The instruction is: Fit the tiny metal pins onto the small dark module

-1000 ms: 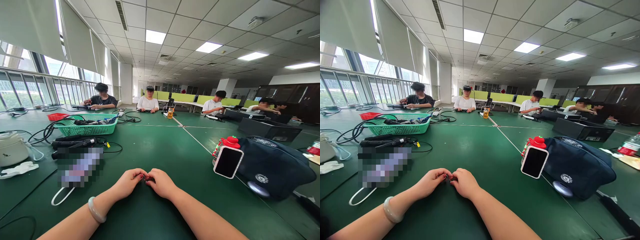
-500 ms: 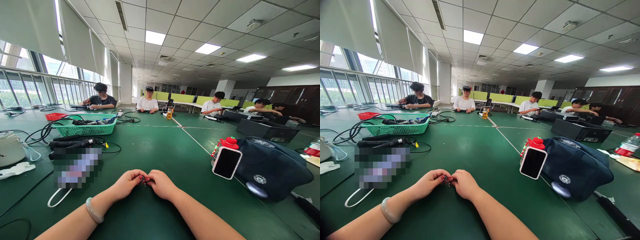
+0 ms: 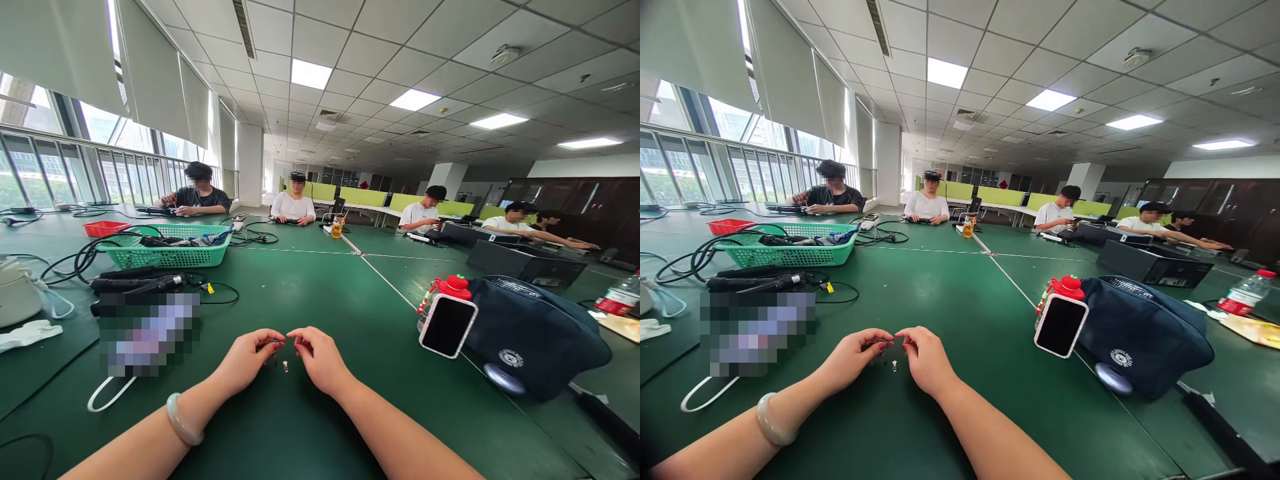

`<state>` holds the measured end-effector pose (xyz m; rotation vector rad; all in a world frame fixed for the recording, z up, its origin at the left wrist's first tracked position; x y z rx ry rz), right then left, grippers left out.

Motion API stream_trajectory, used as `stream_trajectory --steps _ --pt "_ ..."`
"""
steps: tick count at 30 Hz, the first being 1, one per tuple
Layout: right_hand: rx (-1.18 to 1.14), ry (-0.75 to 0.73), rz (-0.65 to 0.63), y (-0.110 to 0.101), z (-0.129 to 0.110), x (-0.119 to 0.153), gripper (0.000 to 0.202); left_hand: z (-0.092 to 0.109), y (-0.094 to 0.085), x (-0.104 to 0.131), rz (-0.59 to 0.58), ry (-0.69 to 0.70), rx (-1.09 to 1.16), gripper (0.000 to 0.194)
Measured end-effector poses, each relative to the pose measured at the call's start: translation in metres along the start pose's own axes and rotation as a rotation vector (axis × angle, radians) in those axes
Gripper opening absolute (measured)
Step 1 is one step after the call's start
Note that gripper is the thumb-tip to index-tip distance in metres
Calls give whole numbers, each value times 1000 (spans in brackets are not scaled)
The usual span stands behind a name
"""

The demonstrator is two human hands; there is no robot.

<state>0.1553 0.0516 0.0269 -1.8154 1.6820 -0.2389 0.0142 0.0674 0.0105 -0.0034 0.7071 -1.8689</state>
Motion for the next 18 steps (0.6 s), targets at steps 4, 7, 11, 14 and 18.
stream_trajectory --steps 4,7,11,14,18 --pt "-61 -12 -4 1 -3 2 35 1 -1 1 5 -18 -23 31" --pt "-89 -13 -16 3 -4 3 35 6 -2 1 13 -7 -65 30" --pt "-142 -3 -33 5 -3 2 32 7 -3 1 30 38 -61 32" --pt "-272 60 -57 7 4 1 29 4 0 1 23 43 -9 35" --pt "-516 178 -113 13 14 -3 24 2 5 1 -3 29 65 38"
Point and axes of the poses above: each hand's wrist, its own x-axis away from the middle knuckle, its own y-axis out of the palm, z = x × y, the point moved 7 cm from there along -x, towards the middle knuckle, and after that the axes turned 14 degrees about y, right-handed, at the moved point
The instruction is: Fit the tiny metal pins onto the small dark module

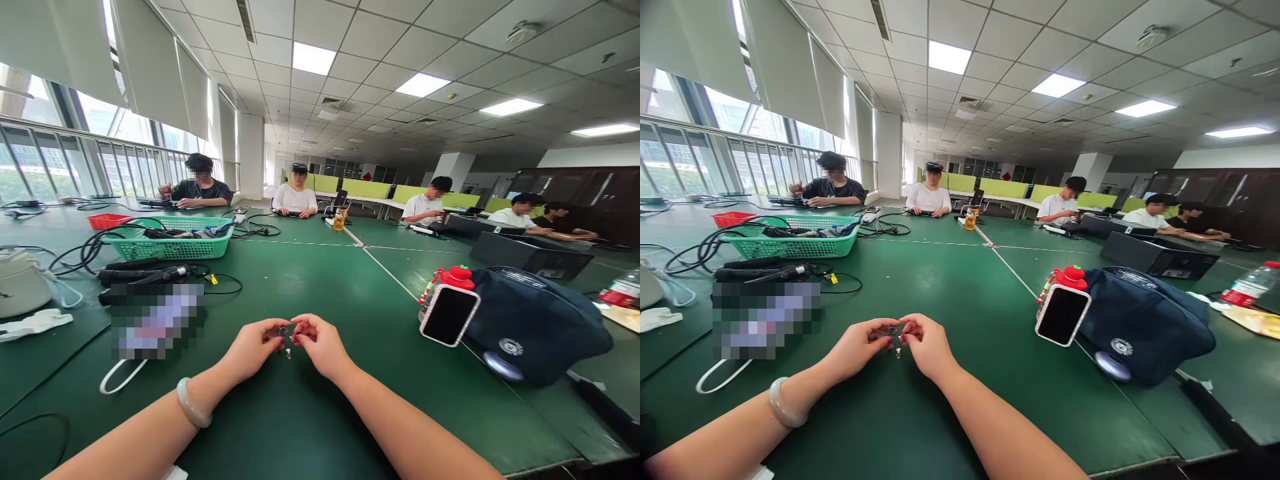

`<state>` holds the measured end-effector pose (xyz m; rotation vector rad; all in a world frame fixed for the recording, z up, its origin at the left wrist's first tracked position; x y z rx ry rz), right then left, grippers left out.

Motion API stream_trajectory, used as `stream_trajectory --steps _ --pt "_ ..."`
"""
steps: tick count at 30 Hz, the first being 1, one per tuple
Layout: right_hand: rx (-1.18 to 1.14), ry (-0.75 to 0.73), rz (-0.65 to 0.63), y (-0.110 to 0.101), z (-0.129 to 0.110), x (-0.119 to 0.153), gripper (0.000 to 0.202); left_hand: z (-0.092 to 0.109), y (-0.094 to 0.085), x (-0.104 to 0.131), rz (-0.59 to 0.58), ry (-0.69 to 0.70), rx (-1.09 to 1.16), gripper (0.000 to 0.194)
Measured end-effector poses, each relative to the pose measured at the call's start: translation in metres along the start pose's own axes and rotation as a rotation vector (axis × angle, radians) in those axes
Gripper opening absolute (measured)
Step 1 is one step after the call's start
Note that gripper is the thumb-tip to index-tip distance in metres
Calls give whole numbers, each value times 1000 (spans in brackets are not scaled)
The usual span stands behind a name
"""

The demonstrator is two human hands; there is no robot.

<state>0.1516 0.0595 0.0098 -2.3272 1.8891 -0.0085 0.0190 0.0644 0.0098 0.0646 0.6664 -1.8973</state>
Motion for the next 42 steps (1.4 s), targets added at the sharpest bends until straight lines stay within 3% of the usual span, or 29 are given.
stream_trajectory --steps 6,13,30,42 --pt "-127 76 55 -5 7 -4 33 0 8 1 -42 -21 60 38" --pt "-238 148 27 -4 12 -6 40 10 6 1 -48 28 -86 37" --pt "-170 141 57 -1 14 -5 34 14 6 1 -43 89 -220 39" --pt "-57 127 54 0 15 -3 42 17 5 2 -91 122 -287 39"
Point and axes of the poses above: each hand's wrist, its own x-axis away from the middle knuckle, its own y-axis out of the palm, z = x × y, the point moved 7 cm from there along -x, towards the middle knuckle, and after that the axes turned 14 degrees about y, right-handed, at the moved point
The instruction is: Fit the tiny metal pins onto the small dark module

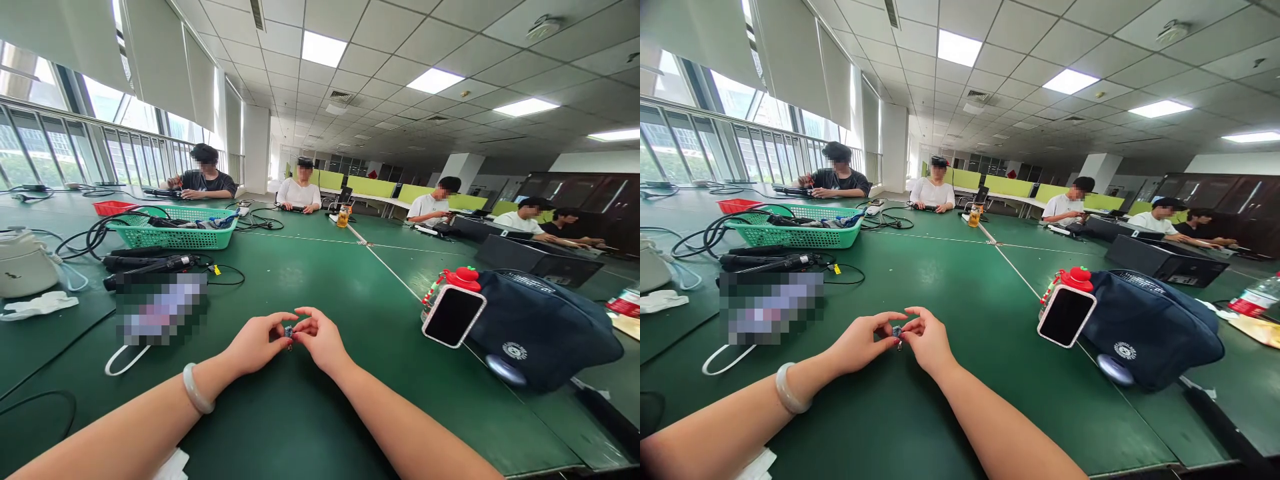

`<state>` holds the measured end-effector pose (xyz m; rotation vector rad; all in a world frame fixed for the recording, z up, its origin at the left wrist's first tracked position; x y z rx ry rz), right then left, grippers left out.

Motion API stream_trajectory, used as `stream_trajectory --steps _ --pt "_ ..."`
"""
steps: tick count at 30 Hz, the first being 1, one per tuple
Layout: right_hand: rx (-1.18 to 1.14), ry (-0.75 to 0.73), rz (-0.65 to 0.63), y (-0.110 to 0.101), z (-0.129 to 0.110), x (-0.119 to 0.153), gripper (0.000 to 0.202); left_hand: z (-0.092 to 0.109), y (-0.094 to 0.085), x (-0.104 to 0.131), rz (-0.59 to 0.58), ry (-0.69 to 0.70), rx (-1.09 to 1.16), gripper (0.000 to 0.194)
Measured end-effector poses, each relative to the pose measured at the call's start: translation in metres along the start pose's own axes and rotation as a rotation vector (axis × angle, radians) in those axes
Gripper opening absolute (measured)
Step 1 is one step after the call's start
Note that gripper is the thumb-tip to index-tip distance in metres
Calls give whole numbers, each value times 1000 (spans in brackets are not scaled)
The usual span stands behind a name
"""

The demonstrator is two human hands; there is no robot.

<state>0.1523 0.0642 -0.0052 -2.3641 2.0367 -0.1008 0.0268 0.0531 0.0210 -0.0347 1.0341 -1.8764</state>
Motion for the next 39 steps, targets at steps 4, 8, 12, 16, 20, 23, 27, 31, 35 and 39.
stream_trajectory --steps 4,8,12,16,20,23,27,31,35,39 --pt "59 -8 2 1 -2 2 43 3 0 0 -21 16 -36 37" --pt "101 -25 18 0 -4 3 42 6 0 0 -49 26 -69 39" --pt "106 -35 25 -1 -3 3 41 8 0 0 -71 21 -82 41" --pt "113 -36 7 1 -1 2 42 9 0 0 -78 28 -84 41" --pt "125 -34 -17 4 -1 2 44 8 0 0 -88 40 -80 41" --pt "145 -44 -27 4 -2 3 45 8 0 0 -94 50 -67 40" --pt "203 -62 -41 6 -7 7 45 9 2 0 -127 66 -65 40" --pt "277 -105 -55 9 -12 11 46 10 4 2 -161 78 -101 36" --pt "329 -125 -41 10 -13 13 49 12 3 2 -164 73 -144 33" --pt "337 -116 -40 11 -14 13 51 16 2 0 -156 87 -153 35"
Point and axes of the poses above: each hand's wrist, its own x-axis away from the middle knuckle, its own y-axis out of the palm, z = x × y, the point moved 7 cm from there along -x, towards the middle knuckle, and after that the axes turned 14 degrees about y, right-handed, at the moved point
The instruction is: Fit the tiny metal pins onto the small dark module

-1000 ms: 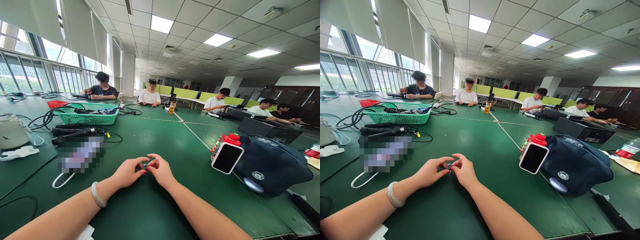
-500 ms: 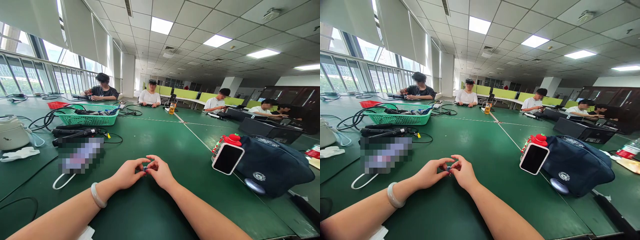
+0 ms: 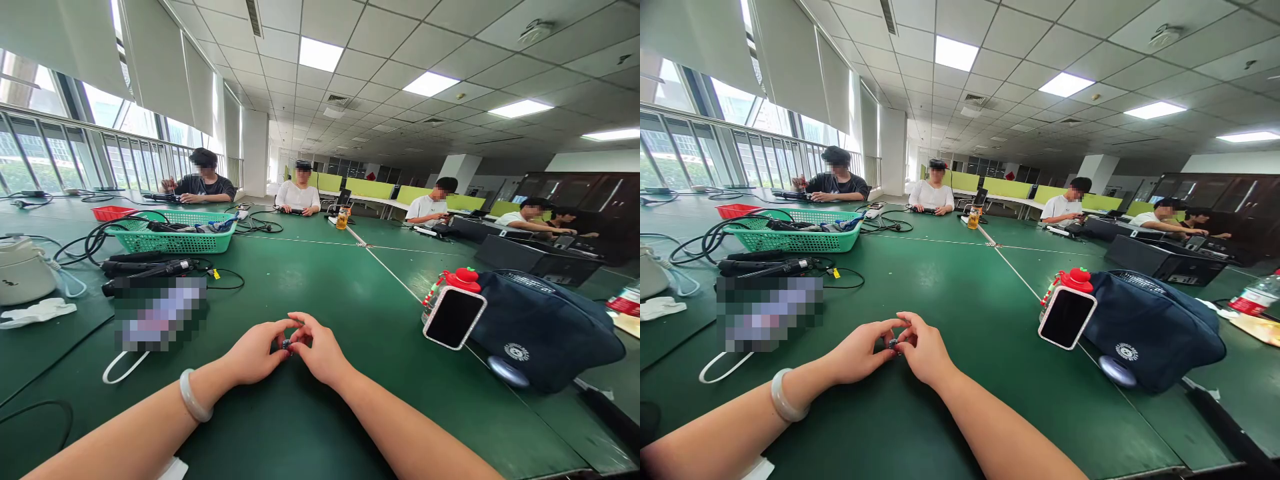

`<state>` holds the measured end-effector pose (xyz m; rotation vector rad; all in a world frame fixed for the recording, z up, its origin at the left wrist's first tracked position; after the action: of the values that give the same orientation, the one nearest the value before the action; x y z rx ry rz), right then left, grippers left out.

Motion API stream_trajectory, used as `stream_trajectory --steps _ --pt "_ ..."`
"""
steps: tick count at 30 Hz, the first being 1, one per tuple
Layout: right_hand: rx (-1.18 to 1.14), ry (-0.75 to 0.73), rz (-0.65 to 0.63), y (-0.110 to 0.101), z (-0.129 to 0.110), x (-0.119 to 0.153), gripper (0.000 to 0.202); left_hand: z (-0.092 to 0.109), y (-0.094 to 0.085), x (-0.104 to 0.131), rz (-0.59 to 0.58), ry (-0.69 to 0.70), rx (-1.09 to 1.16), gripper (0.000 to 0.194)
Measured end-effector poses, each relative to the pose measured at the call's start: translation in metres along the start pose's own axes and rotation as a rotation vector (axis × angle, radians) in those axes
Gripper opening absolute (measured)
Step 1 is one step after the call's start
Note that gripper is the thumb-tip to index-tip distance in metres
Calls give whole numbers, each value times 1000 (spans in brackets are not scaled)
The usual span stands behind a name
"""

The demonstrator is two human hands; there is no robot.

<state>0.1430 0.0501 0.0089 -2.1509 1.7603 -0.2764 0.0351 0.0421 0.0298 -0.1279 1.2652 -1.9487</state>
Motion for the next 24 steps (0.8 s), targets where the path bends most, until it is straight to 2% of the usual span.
stream_trajectory --steps 5,10,15,24 --pt "-12 -29 -2 -1 0 -1 53 2 -4 -1 35 -7 4 34" --pt "108 -14 81 -6 6 -4 51 -12 -12 1 127 -116 -31 30" --pt "411 -78 59 2 4 -3 28 -27 -15 2 163 -211 -32 23" --pt "536 -106 46 9 4 -2 9 -25 -15 2 171 -229 14 21"
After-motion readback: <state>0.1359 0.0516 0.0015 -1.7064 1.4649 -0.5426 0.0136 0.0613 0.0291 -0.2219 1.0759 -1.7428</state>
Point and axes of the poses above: each hand's wrist, its own x-axis away from the middle knuckle, its own y-axis out of the palm, z = x × y, the point moved 7 cm from there along -x, towards the middle knuckle, and after that the axes turned 14 degrees about y, right-handed, at the moved point
